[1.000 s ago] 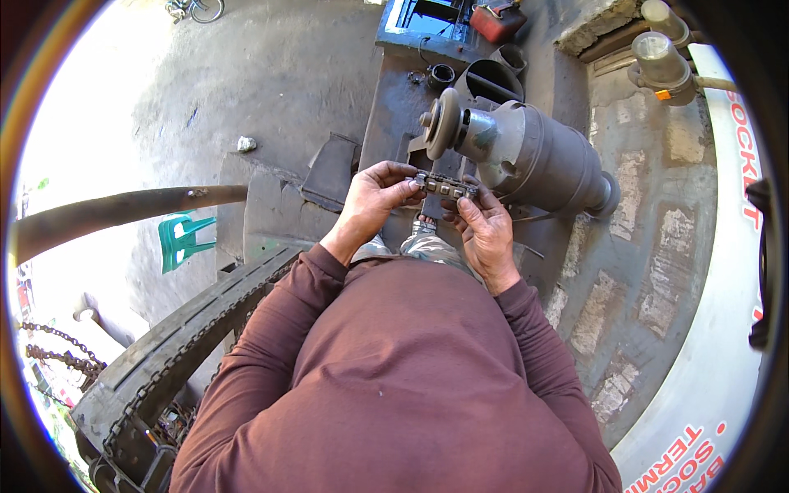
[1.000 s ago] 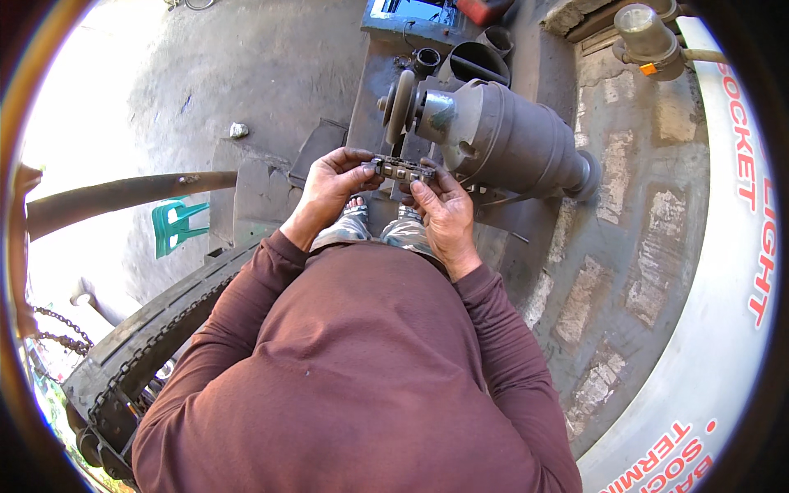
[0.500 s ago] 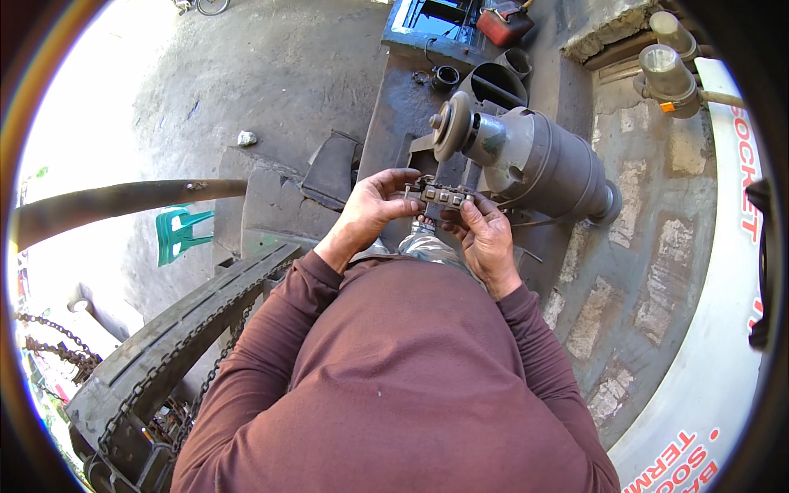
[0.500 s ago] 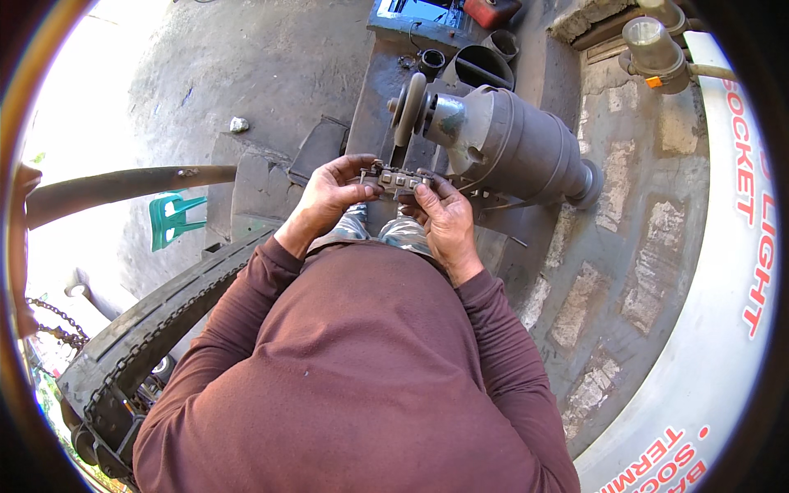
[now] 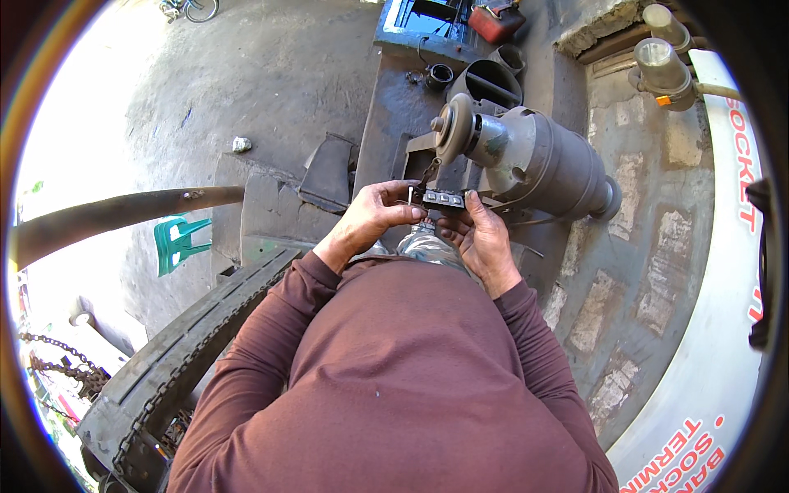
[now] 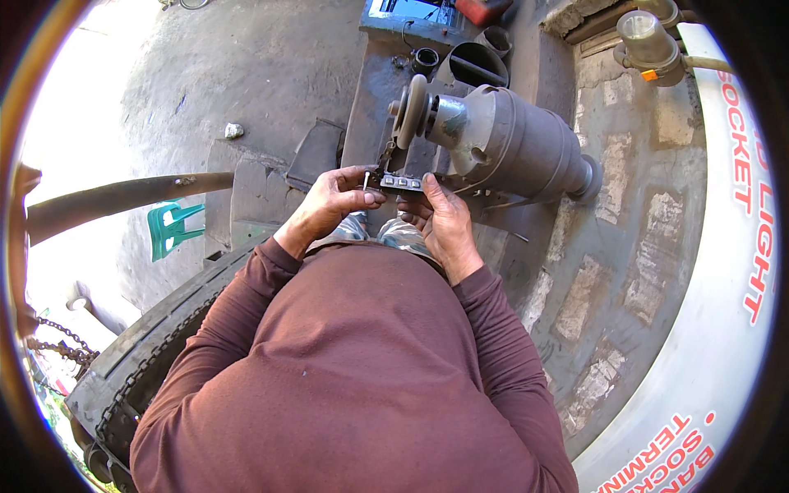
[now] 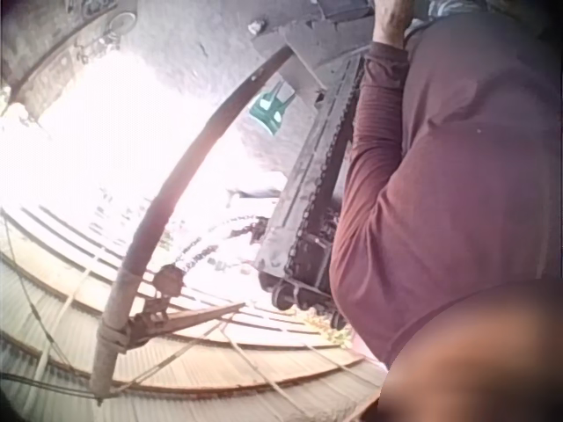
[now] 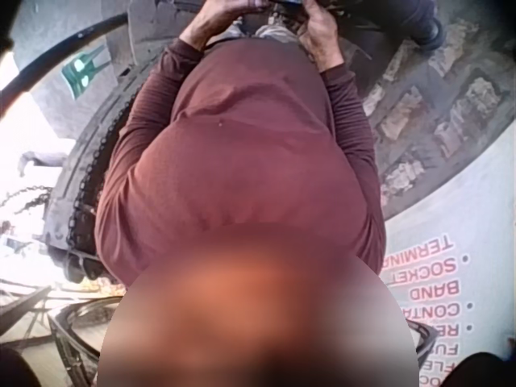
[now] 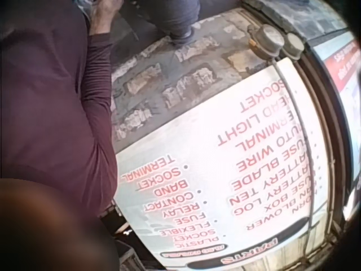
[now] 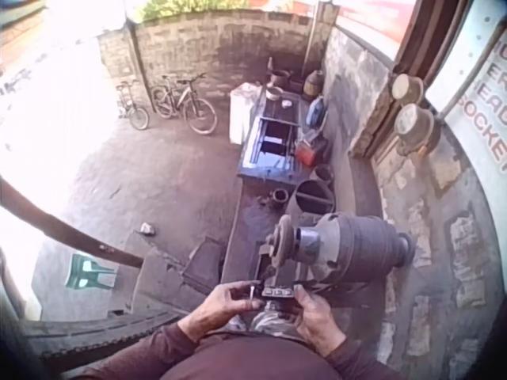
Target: The person assembles small mechanical components into a housing, using a screwdriver to adjust internal parts. They handle the housing and small metal pieces, then use a screwdriver to tighten or align components inside.
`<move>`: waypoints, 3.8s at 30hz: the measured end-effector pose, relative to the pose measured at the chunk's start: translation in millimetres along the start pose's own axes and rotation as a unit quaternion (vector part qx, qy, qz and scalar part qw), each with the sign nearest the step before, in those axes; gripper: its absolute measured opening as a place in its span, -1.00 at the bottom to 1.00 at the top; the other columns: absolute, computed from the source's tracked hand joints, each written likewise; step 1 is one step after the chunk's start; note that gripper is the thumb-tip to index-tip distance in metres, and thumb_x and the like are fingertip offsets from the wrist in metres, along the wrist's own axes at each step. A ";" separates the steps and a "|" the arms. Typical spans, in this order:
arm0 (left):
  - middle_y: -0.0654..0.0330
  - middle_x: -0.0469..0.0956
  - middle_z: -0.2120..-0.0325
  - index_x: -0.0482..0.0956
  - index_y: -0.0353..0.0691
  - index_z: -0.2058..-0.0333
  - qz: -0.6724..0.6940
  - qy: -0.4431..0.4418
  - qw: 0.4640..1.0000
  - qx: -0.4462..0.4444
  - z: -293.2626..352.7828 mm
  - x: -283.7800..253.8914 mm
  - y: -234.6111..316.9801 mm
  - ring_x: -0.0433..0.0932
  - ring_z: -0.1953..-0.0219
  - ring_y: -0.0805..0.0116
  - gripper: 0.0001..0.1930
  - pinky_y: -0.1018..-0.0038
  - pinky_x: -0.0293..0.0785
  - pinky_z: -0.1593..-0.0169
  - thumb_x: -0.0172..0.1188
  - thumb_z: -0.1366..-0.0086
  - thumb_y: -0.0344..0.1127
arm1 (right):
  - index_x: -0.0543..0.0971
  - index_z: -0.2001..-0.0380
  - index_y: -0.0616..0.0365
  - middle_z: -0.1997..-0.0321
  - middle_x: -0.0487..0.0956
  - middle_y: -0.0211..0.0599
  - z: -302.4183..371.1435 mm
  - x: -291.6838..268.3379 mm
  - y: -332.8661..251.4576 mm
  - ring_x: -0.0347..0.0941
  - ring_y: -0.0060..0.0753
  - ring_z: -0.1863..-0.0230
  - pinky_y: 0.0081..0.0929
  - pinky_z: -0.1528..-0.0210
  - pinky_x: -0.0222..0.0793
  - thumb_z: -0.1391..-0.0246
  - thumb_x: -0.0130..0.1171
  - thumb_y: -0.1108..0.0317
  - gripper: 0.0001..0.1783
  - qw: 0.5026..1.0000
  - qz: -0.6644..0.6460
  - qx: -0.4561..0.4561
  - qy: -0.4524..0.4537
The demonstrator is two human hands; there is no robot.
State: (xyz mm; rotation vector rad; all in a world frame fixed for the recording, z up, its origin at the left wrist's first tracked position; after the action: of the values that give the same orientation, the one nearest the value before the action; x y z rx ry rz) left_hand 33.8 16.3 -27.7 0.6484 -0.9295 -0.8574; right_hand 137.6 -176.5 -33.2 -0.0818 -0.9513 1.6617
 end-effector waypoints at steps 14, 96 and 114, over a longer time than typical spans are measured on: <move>-0.05 0.71 -0.02 0.54 -0.56 -0.27 -0.009 0.046 0.999 -0.015 -3.3 -15.8 -7.4 0.75 0.02 0.28 -0.45 0.40 0.74 -0.07 0.46 -0.37 -0.48 | 0.52 -0.29 0.26 -0.05 0.72 -0.16 -8.7 11.2 11.1 0.72 -0.25 -0.01 -0.33 -0.01 0.67 -0.51 0.26 0.15 -0.51 0.996 0.013 -0.065 -0.065; -0.01 0.77 0.25 0.43 -0.39 -0.15 0.310 0.943 -0.121 -0.025 958.6 642.1 -751.1 0.80 0.23 0.25 -0.45 0.36 0.74 0.15 0.44 -0.22 -0.57 | 0.73 0.06 0.40 0.10 0.75 0.26 809.8 -125.0 959.2 0.73 0.23 0.02 -0.07 -0.09 0.60 -0.27 0.26 0.13 -0.54 -0.284 0.490 -0.036 -0.823; 0.01 0.73 0.28 0.40 -0.49 -0.13 0.448 0.775 -0.339 0.289 1124.1 900.2 -1022.3 0.73 0.34 0.34 -0.54 0.46 0.69 0.24 0.38 -0.35 -0.51 | 0.71 0.08 0.43 0.36 0.73 -0.12 1114.4 -334.2 1223.3 0.67 -0.36 0.40 -0.33 0.29 0.59 -0.33 0.28 0.16 -0.56 -0.367 0.419 -0.035 -0.830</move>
State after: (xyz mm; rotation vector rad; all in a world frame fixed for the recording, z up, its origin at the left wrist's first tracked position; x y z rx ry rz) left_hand -1013.1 -1403.7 54.9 -0.8163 -1.7053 -2.9105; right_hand -1288.9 -1066.9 -182.6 -0.8660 0.7134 0.0100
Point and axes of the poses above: each hand's wrist, its own z-axis away from the middle knuckle, its own x-axis out of the palm, y = z × x, the point moved 6 cm from there along -z, towards the middle knuckle
